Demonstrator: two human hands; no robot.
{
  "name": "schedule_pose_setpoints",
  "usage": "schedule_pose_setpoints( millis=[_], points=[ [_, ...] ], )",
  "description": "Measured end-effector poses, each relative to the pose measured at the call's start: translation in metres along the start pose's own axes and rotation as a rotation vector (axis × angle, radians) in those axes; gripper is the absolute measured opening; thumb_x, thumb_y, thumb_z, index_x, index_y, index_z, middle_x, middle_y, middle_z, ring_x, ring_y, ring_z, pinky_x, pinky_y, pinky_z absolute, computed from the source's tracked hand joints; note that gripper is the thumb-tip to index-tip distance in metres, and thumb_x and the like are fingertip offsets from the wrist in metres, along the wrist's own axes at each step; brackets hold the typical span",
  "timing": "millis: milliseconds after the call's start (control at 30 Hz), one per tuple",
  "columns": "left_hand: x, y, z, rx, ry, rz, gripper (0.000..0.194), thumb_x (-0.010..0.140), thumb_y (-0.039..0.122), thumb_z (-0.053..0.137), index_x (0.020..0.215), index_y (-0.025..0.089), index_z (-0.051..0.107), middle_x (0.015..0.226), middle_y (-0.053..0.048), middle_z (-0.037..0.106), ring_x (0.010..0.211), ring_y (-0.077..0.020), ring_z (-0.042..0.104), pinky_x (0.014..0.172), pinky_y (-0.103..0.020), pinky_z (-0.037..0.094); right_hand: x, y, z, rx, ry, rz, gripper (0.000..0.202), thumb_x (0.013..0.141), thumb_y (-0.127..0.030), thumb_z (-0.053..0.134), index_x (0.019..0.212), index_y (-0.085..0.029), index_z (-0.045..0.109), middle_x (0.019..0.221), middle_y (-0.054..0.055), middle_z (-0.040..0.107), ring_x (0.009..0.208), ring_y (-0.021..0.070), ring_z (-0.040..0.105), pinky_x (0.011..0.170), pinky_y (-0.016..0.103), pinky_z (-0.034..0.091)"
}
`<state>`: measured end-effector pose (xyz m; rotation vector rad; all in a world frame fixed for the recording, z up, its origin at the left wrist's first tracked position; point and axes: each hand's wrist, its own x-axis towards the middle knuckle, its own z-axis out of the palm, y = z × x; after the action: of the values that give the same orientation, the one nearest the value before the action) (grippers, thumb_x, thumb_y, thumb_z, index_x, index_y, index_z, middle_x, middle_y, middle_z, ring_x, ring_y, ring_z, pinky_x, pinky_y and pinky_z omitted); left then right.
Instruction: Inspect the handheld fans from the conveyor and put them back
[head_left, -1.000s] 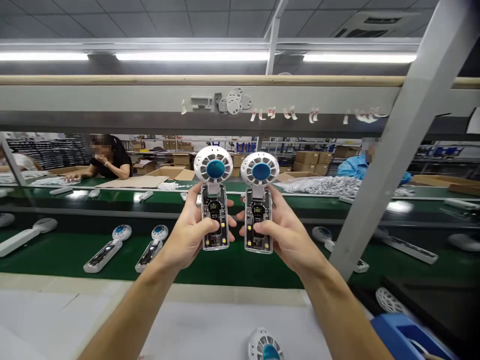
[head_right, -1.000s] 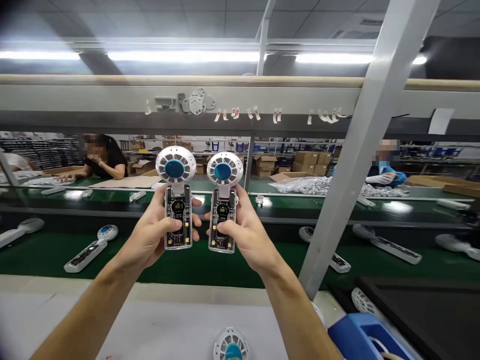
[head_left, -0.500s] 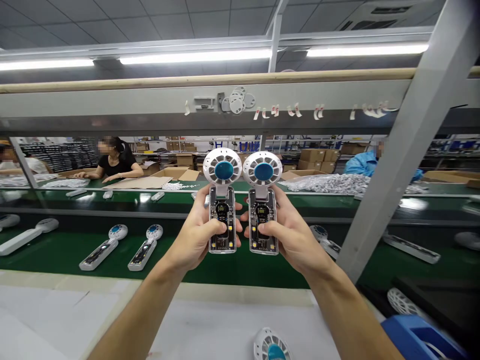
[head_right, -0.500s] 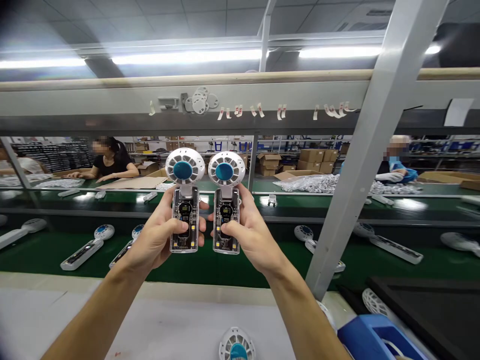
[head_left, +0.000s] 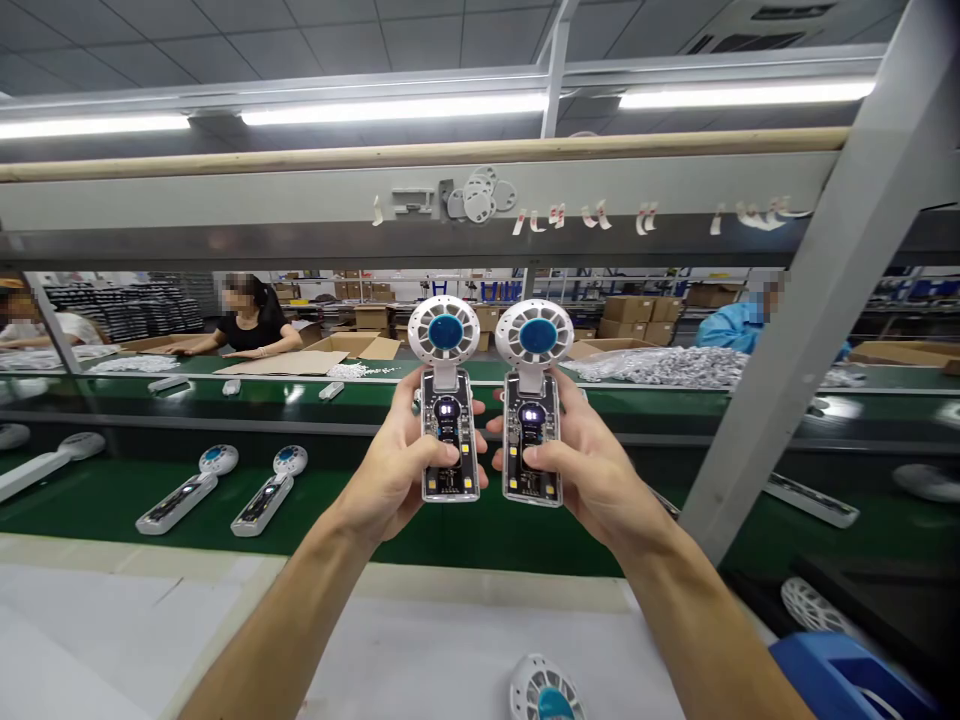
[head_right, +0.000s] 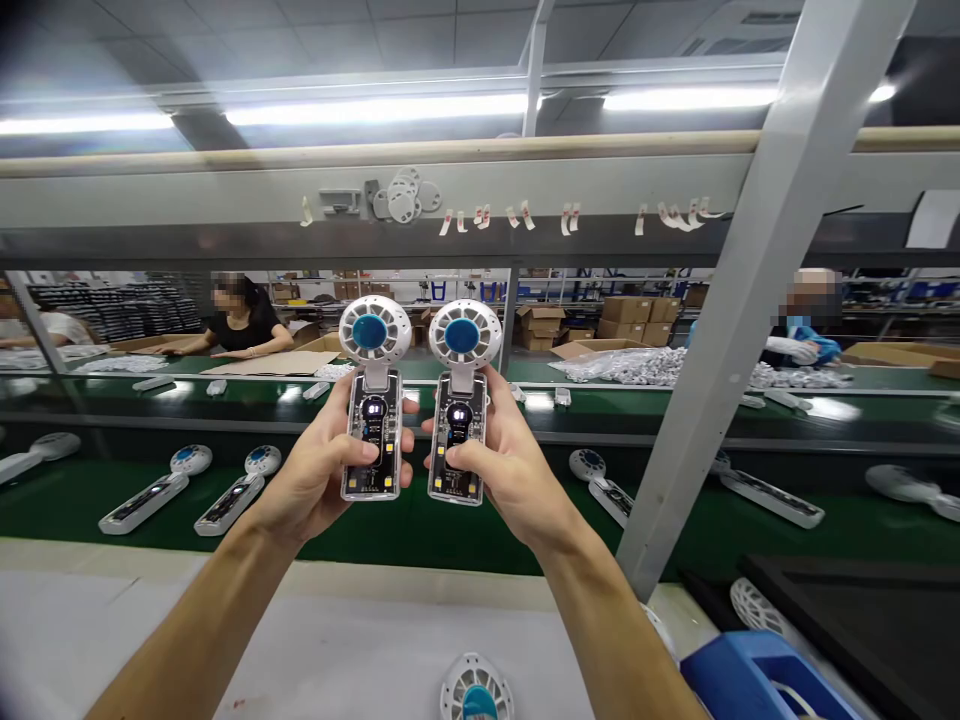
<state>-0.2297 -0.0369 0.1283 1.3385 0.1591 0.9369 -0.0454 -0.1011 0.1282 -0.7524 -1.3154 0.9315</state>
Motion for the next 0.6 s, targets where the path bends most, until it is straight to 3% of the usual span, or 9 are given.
schedule_pose_setpoints(
  millis=[167,367,600],
  points=[
    [0.0002,-0.0016,-0.0014,-0.024,0.044,0.028,0.078,0.069,0.002,0.060,0.136,0.031,0.033,0.118,-0.005,0.063,0.080,-0.0185,0.070,0.068,-0.035,0.060,-0.0003,-0.0018,0.0004,-0.038,0.048,0.020,0.087,0.069,-0.008,0.062,0.146,-0.031,0.030,0.101,0.002,0.069,0.082,0.0185,0.068,0.069,0.031,0.057],
    [0.0011,-0.0019,0.0004,-0.019,0.065,0.004,0.072,0.077,0.008,0.062,0.137,0.031,0.030,0.117,-0.006,0.063,0.076,-0.0181,0.070,0.067,-0.036,0.060,0.0011,0.0024,-0.0011,-0.030,0.052,0.056,0.085,0.075,-0.018,0.062,0.150,-0.032,0.024,0.099,0.002,0.069,0.072,0.0179,0.068,0.068,0.035,0.057],
    [0.0019,-0.0033,0.0013,-0.052,0.064,0.016,0.068,0.078,0.007,0.060,0.135,0.030,0.033,0.116,-0.006,0.064,0.083,-0.0197,0.070,0.067,-0.036,0.061,0.0027,0.0048,-0.0019,-0.004,0.055,0.051,0.086,0.074,-0.016,0.062,0.149,-0.032,0.025,0.095,0.002,0.069,0.070,0.0185,0.068,0.066,0.035,0.057]
  ],
)
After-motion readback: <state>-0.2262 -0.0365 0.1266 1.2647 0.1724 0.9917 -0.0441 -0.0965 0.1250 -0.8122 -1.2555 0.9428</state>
